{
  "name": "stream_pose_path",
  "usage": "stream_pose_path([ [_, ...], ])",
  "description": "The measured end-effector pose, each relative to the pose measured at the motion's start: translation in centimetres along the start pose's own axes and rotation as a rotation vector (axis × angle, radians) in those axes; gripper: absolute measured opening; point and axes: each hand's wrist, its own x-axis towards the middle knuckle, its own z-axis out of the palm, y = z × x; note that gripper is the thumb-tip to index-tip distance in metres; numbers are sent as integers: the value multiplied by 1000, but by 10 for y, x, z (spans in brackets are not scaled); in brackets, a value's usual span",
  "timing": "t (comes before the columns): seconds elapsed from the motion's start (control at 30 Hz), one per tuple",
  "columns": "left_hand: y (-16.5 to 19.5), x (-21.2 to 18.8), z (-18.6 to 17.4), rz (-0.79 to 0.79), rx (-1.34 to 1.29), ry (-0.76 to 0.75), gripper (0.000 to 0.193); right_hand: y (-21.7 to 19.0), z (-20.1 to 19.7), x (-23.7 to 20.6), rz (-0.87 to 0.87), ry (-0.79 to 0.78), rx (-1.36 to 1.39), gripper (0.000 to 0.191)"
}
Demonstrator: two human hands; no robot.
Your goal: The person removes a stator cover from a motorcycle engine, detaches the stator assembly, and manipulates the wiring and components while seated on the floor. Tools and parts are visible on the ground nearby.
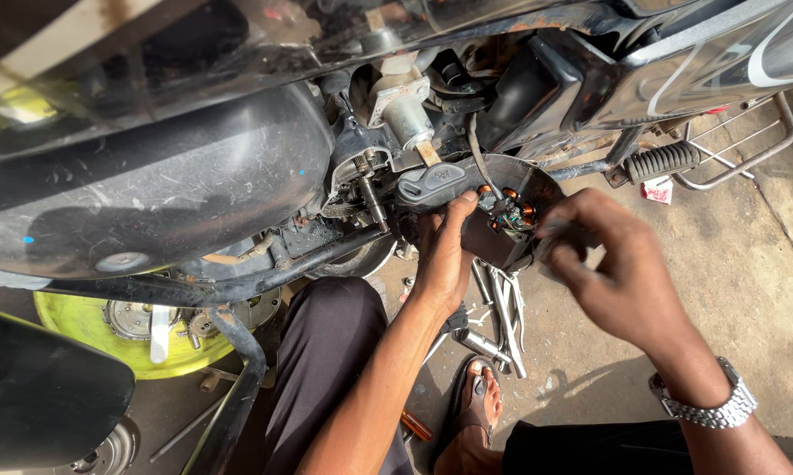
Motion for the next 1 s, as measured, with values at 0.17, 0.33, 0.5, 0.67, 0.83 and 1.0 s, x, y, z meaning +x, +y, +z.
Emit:
stream_pose_path([
  [0.17,-3,3,-2,7,-22,-19,51,9,-2,0,1,-10,18,27],
  [0.33,-10,5,-10,-11,-23,-11,50,40,-22,-11,93,119,436,10],
  [0.5,-19,6,-24,-45,42,-3,52,118,-12,-27,324,508,799,9],
  [0.67,-19,2,-25,-47,129,-5,65,168,91,-57,815,249,548,19],
  [0.83,-11,0,-21,-69,280,49,76,151,174,-96,829,-145,338,30],
  [1.0,-6,0,-23,-101,377,51,83,153,186,-104,831,-159,158,41],
])
